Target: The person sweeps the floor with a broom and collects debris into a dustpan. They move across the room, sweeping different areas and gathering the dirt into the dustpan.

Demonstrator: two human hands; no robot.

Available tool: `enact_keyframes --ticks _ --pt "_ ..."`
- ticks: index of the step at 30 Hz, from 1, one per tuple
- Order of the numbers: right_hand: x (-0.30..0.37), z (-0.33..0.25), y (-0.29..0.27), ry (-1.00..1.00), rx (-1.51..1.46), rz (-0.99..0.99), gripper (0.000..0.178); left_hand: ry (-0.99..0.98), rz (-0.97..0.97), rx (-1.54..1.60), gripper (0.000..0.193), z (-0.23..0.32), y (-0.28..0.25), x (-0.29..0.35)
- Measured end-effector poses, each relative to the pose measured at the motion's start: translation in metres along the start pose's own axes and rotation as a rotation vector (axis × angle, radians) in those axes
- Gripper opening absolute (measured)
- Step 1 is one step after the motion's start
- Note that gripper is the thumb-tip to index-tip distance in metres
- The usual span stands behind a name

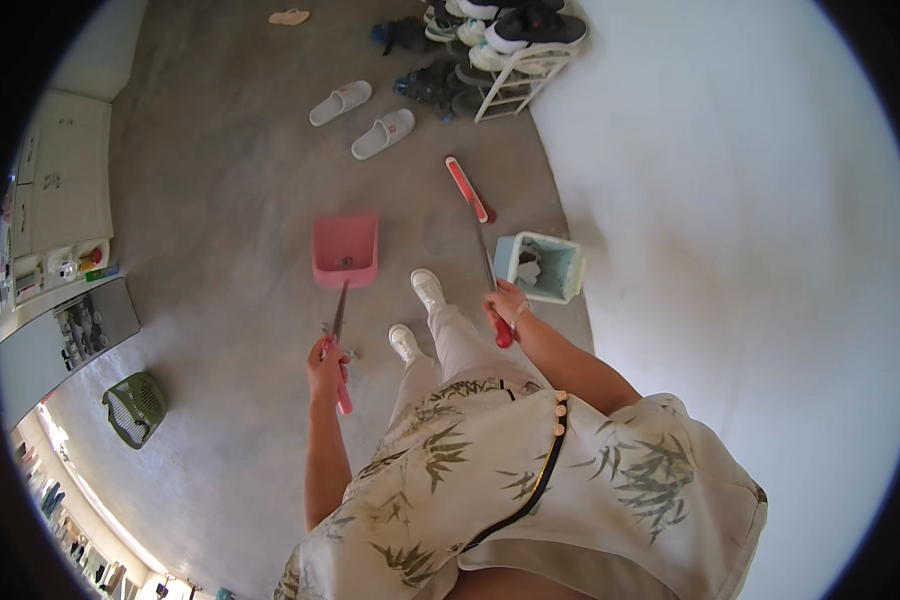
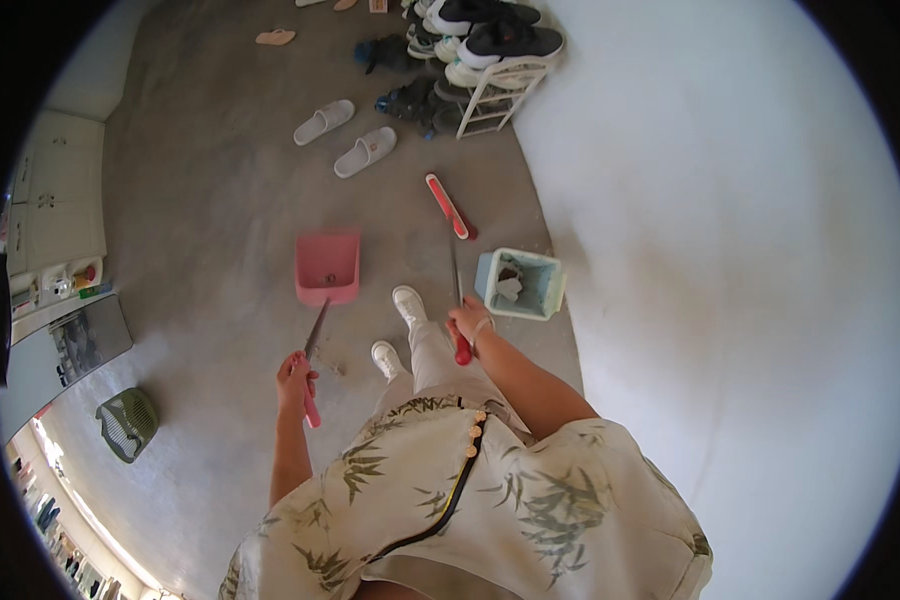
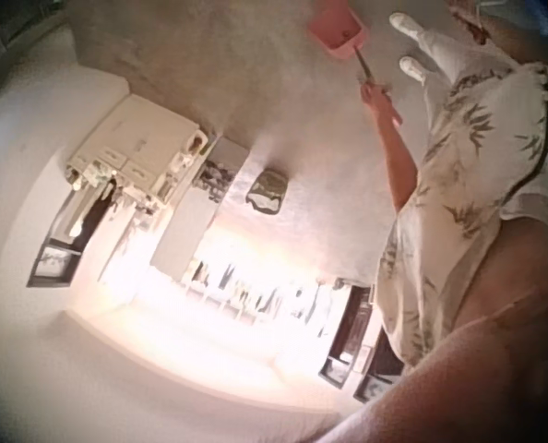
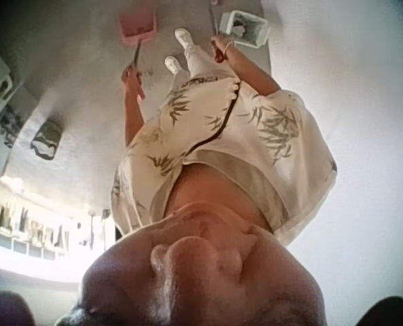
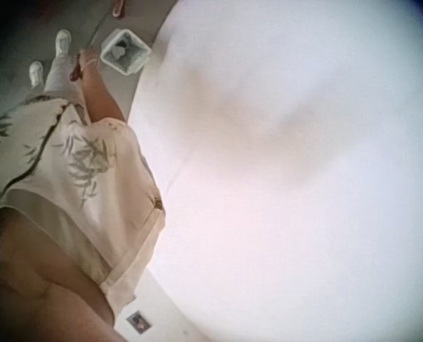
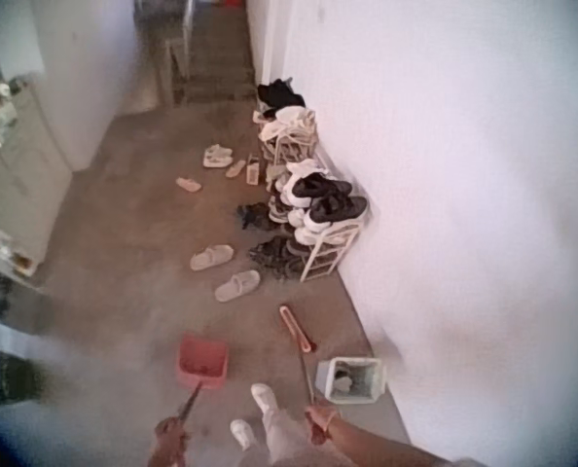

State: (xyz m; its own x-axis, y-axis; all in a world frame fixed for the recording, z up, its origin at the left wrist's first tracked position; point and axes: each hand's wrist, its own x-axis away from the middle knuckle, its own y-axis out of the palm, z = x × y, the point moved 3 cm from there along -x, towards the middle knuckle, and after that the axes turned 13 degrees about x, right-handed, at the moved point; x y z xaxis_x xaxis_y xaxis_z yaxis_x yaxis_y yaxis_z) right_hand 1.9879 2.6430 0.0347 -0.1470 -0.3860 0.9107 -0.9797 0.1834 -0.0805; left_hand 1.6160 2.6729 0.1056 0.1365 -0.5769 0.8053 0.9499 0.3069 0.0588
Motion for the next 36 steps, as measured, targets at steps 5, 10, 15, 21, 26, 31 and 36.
enact_keyframes --ticks 5,10,15,21,26,31,36 --pt "-0.006 -0.044 -0.035 -0.093 0.101 0.239 0.018 0.002 0.024 -0.009 0.025 0.007 -0.001 0.001" --pt "-0.124 -0.124 -0.063 0.074 0.522 0.242 0.015 -0.034 0.058 -0.031 0.026 0.016 0.002 0.005" --pt "-0.153 -0.083 0.016 -0.192 1.079 0.068 0.015 -0.052 0.044 -0.035 0.027 0.012 0.003 0.005" --pt "-0.031 -0.006 0.005 -0.090 0.792 0.174 0.063 -0.067 0.067 0.057 0.027 0.003 0.000 0.002" --pt "0.028 -0.018 -0.081 -0.016 0.418 0.047 0.066 -0.063 0.104 0.048 0.029 -0.001 -0.009 0.008" --pt "-0.009 -0.019 -0.054 -0.190 0.412 0.156 0.036 -0.037 0.131 0.129 0.028 -0.036 -0.038 0.044" --pt "-0.135 -0.030 -0.002 0.045 -0.019 -0.096 0.006 0.003 0.212 0.278 0.028 -0.102 -0.083 0.121"
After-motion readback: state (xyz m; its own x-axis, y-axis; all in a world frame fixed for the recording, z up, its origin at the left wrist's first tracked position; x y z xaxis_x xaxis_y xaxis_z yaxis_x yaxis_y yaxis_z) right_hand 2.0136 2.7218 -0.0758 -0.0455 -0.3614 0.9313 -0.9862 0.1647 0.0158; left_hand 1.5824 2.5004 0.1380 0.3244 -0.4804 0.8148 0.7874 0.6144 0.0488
